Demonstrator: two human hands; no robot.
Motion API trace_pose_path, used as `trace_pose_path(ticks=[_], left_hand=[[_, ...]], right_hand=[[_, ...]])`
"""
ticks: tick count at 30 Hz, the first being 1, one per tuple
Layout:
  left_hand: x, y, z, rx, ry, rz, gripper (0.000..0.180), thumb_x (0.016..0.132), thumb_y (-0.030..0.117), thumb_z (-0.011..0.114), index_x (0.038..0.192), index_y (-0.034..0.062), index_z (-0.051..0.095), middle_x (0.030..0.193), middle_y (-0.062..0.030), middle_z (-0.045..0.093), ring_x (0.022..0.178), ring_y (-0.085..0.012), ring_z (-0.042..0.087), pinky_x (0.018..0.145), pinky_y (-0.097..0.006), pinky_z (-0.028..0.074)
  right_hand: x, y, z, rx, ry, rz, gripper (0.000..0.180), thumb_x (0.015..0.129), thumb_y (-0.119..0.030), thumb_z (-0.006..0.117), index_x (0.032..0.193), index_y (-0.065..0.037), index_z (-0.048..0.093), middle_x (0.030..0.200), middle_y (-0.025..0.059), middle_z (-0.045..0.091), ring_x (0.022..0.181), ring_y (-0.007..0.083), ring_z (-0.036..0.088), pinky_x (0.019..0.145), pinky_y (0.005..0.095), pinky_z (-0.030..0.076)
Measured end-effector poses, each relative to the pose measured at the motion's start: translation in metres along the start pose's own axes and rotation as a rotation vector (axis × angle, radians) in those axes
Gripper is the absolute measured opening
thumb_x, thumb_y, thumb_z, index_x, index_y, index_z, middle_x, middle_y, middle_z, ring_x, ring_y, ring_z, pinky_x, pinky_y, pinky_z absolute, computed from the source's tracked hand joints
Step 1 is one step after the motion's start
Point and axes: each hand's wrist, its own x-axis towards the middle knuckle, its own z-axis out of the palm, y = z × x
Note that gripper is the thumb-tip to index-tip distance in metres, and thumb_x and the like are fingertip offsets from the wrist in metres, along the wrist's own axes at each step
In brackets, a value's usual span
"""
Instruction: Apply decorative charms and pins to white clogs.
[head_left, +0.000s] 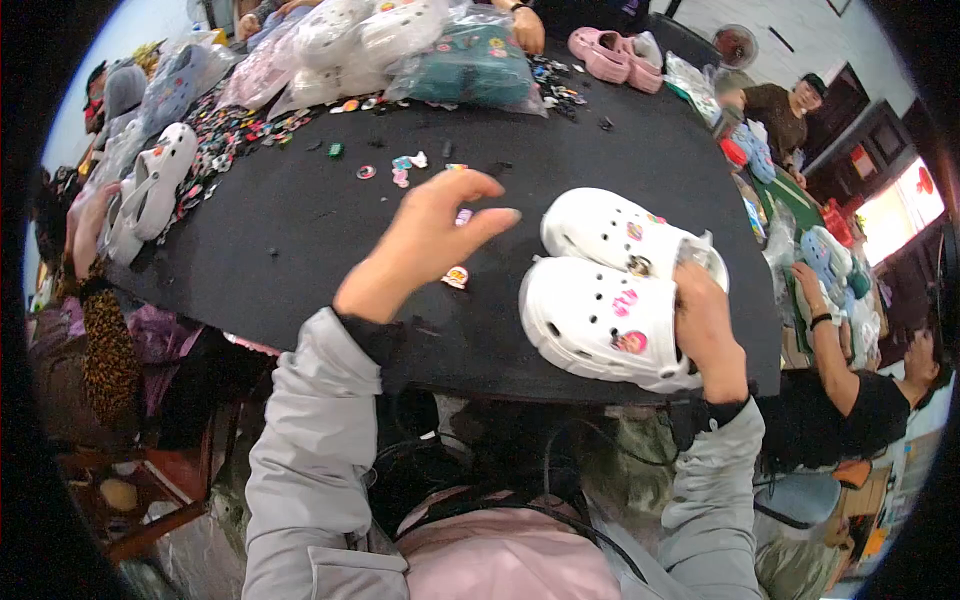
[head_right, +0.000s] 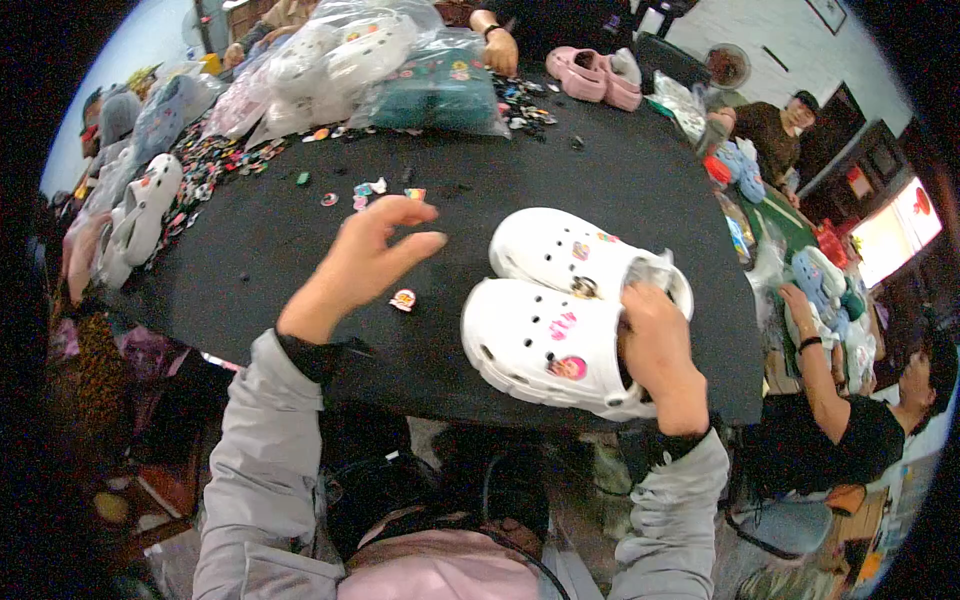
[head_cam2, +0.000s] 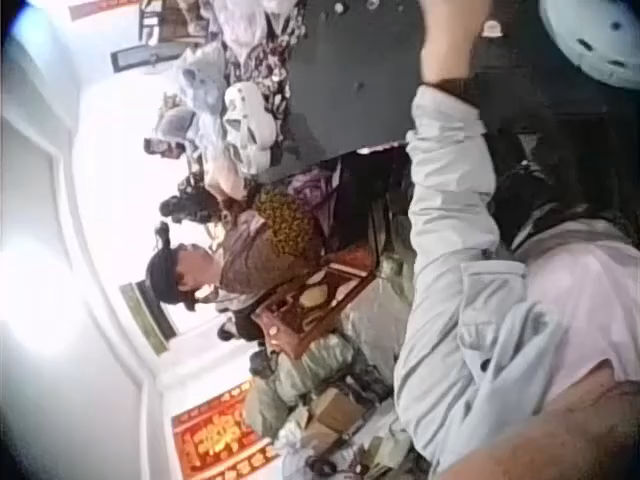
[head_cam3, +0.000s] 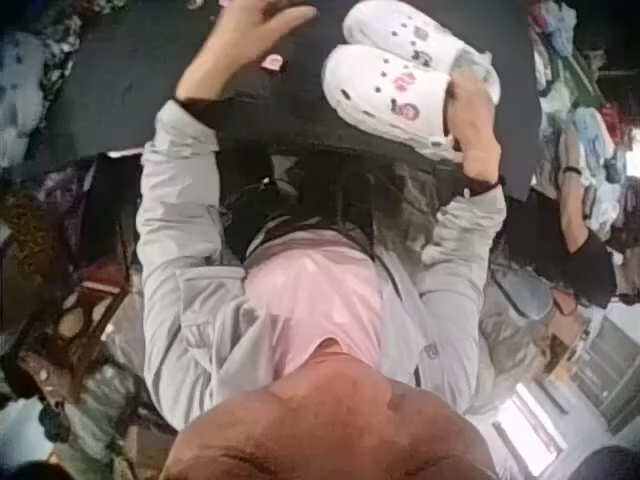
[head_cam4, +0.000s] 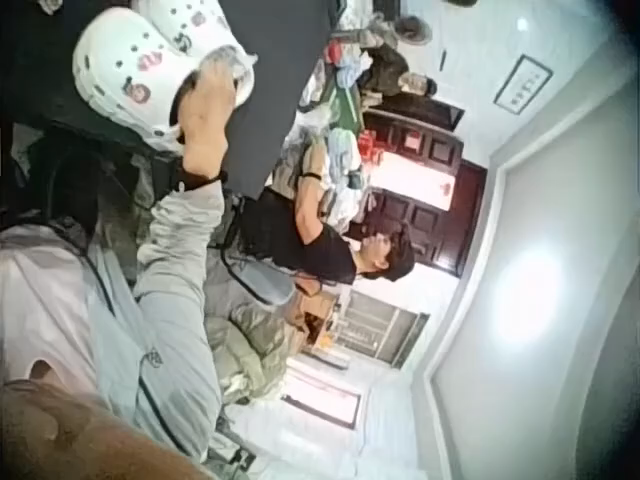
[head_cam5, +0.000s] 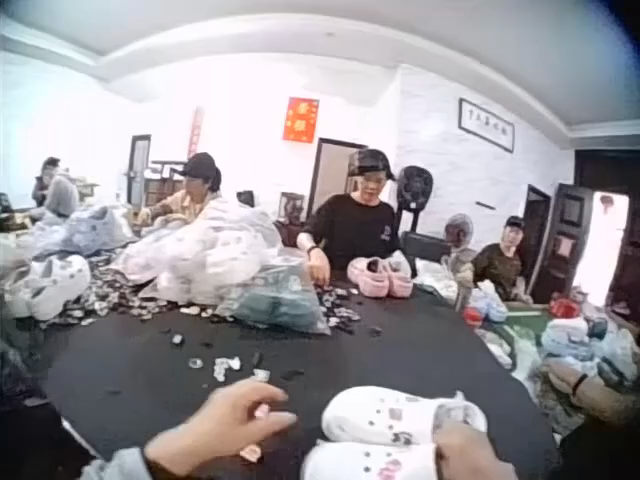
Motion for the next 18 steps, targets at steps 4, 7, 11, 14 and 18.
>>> trace_pose_path(ticks=[4, 7, 11, 14, 18], left_hand=[[-0.025, -0.033, -0.053, 0.200, 0.043, -0.061, 0.029, 0.084, 0.016, 0.071, 0.104, -0.0026, 0.062, 0.095, -0.0085, 0.066, 0.087, -0.0167, 0.063, 0.078, -0.031, 0.050], [-0.048, -0.043, -0.072, 0.294, -0.003, -0.128, 0.026, 0.083, 0.014, 0.070, 0.102, -0.0020, 0.064, 0.092, -0.0103, 0.065, 0.084, -0.0187, 0.063, 0.076, -0.031, 0.051], [-0.060, -0.040, -0.075, 0.454, -0.162, -0.270, 0.024, 0.079, 0.017, 0.072, 0.098, 0.0022, 0.067, 0.090, -0.0140, 0.065, 0.084, -0.0298, 0.064, 0.075, -0.037, 0.050], [-0.060, -0.050, -0.064, 0.529, -0.137, -0.176, 0.025, 0.077, 0.016, 0.072, 0.098, 0.0043, 0.068, 0.093, -0.0127, 0.064, 0.084, -0.0292, 0.063, 0.076, -0.037, 0.050], [-0.051, -0.045, -0.054, 0.593, -0.173, -0.169, 0.023, 0.075, 0.016, 0.074, 0.092, 0.0039, 0.066, 0.092, -0.0116, 0.063, 0.083, -0.0268, 0.063, 0.075, -0.037, 0.049]], right_hand=[[-0.015, -0.004, -0.028, 0.044, -0.012, 0.007, 0.021, 0.075, -0.002, 0.061, 0.096, -0.002, 0.065, 0.087, 0.0163, 0.061, 0.084, 0.0366, 0.058, 0.074, 0.0423, 0.047], [-0.026, -0.001, -0.035, 0.250, -0.021, 0.044, 0.024, 0.077, -0.007, 0.066, 0.101, -0.002, 0.067, 0.091, 0.0168, 0.064, 0.084, 0.0346, 0.062, 0.075, 0.0385, 0.049], [-0.025, -0.001, -0.022, 0.279, -0.012, 0.056, 0.023, 0.076, -0.006, 0.067, 0.098, -0.002, 0.066, 0.086, 0.0155, 0.063, 0.079, 0.0339, 0.062, 0.071, 0.0385, 0.049], [-0.023, -0.003, -0.022, 0.232, -0.019, 0.050, 0.022, 0.074, -0.008, 0.069, 0.096, -0.003, 0.067, 0.081, 0.0140, 0.059, 0.076, 0.0324, 0.059, 0.069, 0.0390, 0.047], [-0.034, 0.002, -0.019, 0.119, 0.006, 0.005, 0.023, 0.074, -0.009, 0.069, 0.096, -0.003, 0.065, 0.086, 0.0150, 0.060, 0.081, 0.0341, 0.059, 0.071, 0.0395, 0.047]])
